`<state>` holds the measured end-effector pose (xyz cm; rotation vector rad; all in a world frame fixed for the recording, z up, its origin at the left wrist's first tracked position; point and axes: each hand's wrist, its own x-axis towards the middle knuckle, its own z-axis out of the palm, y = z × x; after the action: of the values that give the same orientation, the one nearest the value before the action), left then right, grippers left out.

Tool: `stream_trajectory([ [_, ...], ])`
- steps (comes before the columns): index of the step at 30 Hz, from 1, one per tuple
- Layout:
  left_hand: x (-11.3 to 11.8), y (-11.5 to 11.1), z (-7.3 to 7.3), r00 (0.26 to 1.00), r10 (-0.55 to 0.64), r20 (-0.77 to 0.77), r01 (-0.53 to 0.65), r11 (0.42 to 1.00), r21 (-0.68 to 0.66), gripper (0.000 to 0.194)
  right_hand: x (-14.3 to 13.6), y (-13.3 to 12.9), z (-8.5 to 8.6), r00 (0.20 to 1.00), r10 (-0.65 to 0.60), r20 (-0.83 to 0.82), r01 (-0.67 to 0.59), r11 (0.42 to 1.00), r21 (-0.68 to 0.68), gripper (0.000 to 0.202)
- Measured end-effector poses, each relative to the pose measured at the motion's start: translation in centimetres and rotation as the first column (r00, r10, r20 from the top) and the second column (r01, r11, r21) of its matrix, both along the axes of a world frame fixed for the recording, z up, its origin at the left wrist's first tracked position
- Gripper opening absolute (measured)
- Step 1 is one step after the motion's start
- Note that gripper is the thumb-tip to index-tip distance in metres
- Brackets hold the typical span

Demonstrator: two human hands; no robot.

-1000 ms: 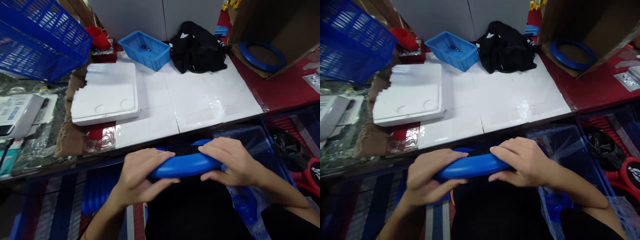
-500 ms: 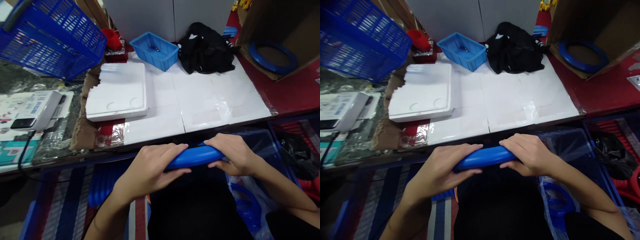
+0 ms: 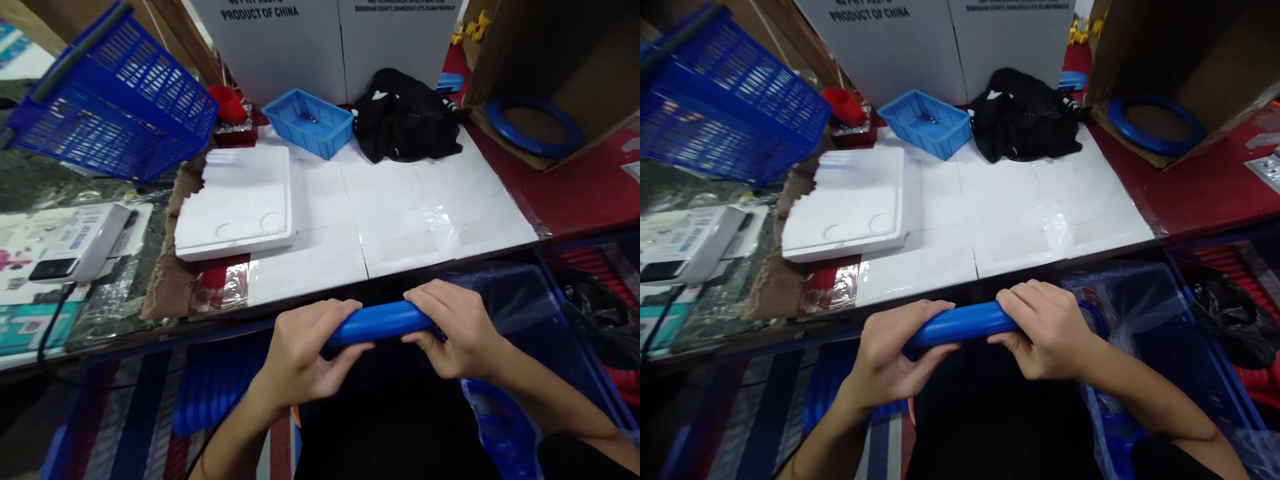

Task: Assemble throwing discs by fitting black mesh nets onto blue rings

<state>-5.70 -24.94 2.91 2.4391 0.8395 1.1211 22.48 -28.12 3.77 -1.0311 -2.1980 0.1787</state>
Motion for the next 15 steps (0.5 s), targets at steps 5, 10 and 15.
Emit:
stream_trajectory([
  [5,-3.3,0.7,-1.5,0.996,-0.082,0.023,0.083,0.995,-0.048,0.049,1.3,1.0,1.6,0.989,0.139,0.041,-0.136,0.988,-0.080,0.058],
  [10,-7.7,1.4,-3.7,0.953,-0.027,0.301,0.084,0.980,-0.179,0.049,4.1,2.1,1.3,0.963,0.262,-0.068,-0.271,0.942,-0.199,0.053],
  [15,-8.8,2.1,-1.3,0.990,-0.121,0.069,0.138,0.914,-0.382,0.049,4.3,1.9,0.5,0.949,0.275,-0.157,-0.298,0.943,-0.148,0.047],
])
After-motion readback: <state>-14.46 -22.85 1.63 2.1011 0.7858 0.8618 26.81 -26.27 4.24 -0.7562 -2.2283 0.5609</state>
